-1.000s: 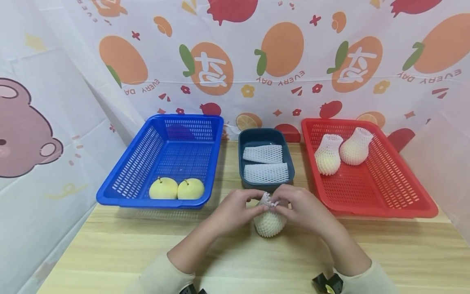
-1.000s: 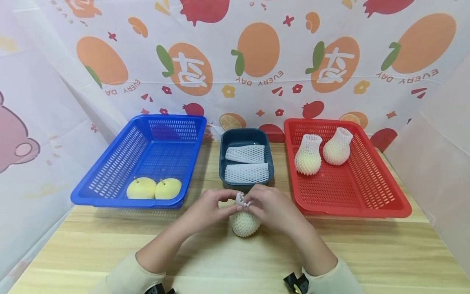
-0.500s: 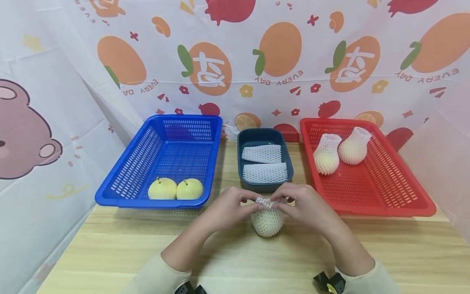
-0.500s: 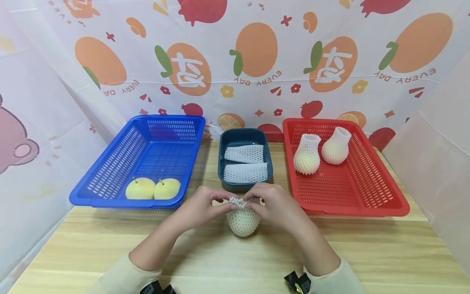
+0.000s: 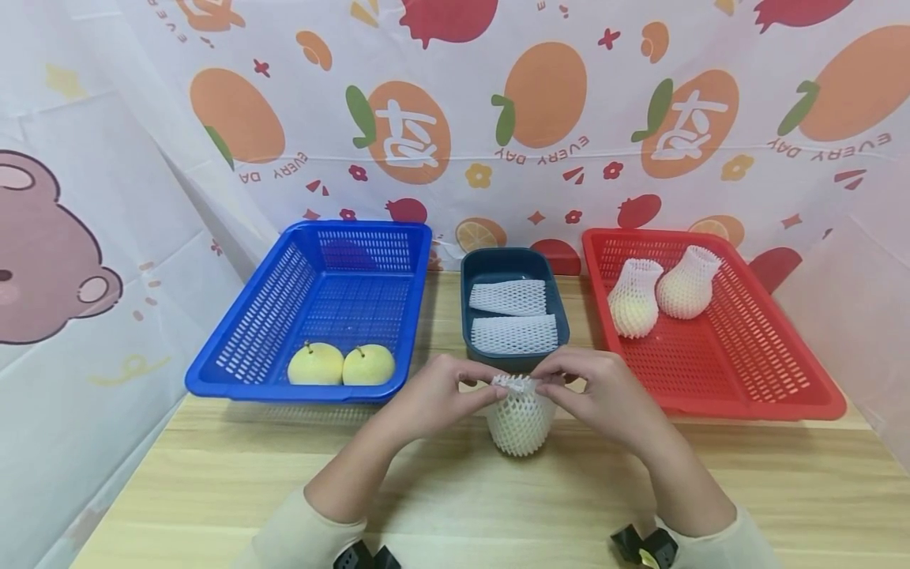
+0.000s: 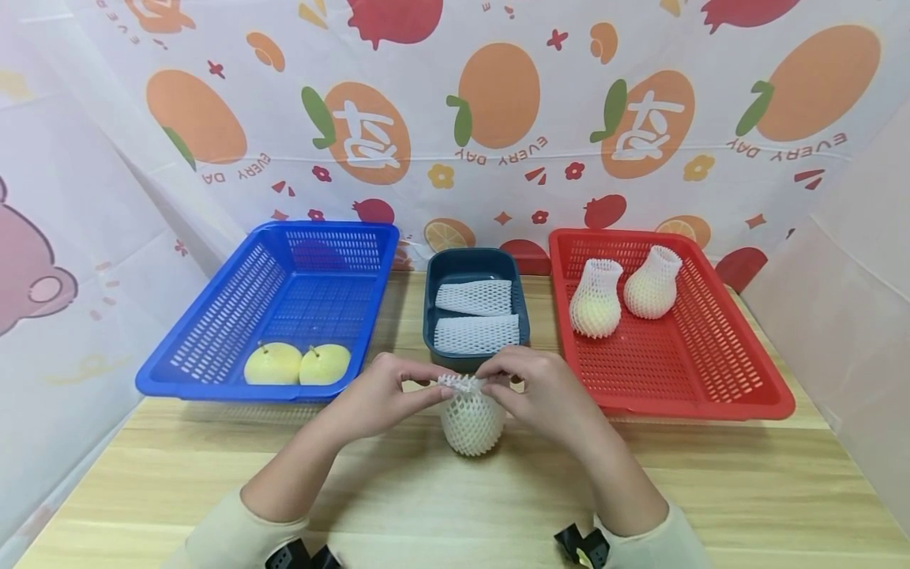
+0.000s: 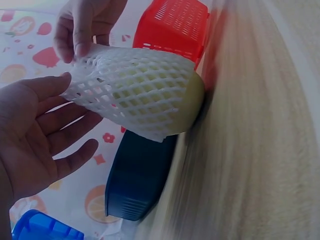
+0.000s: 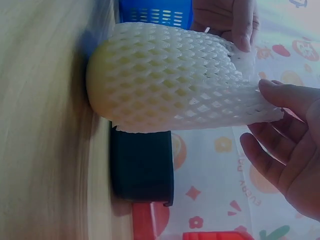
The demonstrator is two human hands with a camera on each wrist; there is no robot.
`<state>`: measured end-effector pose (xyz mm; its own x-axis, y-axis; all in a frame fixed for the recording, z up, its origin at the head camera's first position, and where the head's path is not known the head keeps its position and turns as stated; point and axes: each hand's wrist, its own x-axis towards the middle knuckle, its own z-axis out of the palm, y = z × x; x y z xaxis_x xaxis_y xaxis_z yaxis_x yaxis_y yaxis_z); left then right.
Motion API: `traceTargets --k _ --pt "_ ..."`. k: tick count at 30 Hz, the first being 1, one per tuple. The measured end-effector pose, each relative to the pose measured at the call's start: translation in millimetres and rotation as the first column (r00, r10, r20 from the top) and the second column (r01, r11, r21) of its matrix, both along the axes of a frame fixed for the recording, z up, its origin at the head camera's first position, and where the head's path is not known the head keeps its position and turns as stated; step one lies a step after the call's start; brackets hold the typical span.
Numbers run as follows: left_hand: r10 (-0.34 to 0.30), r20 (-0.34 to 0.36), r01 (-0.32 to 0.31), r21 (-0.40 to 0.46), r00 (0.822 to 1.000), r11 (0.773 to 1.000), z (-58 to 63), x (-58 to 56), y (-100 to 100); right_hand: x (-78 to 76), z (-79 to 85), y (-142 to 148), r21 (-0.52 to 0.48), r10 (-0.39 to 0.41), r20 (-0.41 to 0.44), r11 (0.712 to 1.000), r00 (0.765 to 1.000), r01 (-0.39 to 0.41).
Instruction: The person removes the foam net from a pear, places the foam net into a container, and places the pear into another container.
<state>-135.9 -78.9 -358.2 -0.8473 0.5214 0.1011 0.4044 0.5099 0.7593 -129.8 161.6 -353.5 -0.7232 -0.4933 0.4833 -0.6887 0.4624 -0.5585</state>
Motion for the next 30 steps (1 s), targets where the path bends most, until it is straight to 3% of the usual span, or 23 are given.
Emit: traceTargets --k 20,25,30 --pt "0.014 0.011 -0.015 0.123 1.000 0.992 5.2 1.6 -1.6 5.3 10.3 2.7 -0.054 -0.027 -0.064 0.998 0.998 0.024" --pt "0.005 -0.028 -0.003 0.093 1.000 0.996 3.1 0.7 1.3 6.4 8.8 -0.5 -0.119 -0.019 -0.067 0.993 0.998 0.011" --pt "0.004 -0.131 0.003 0.057 0.991 0.998 -1.7 1.2 5.6 7.2 5.9 -5.7 -0.192 -0.008 -0.048 0.981 0.999 -0.001"
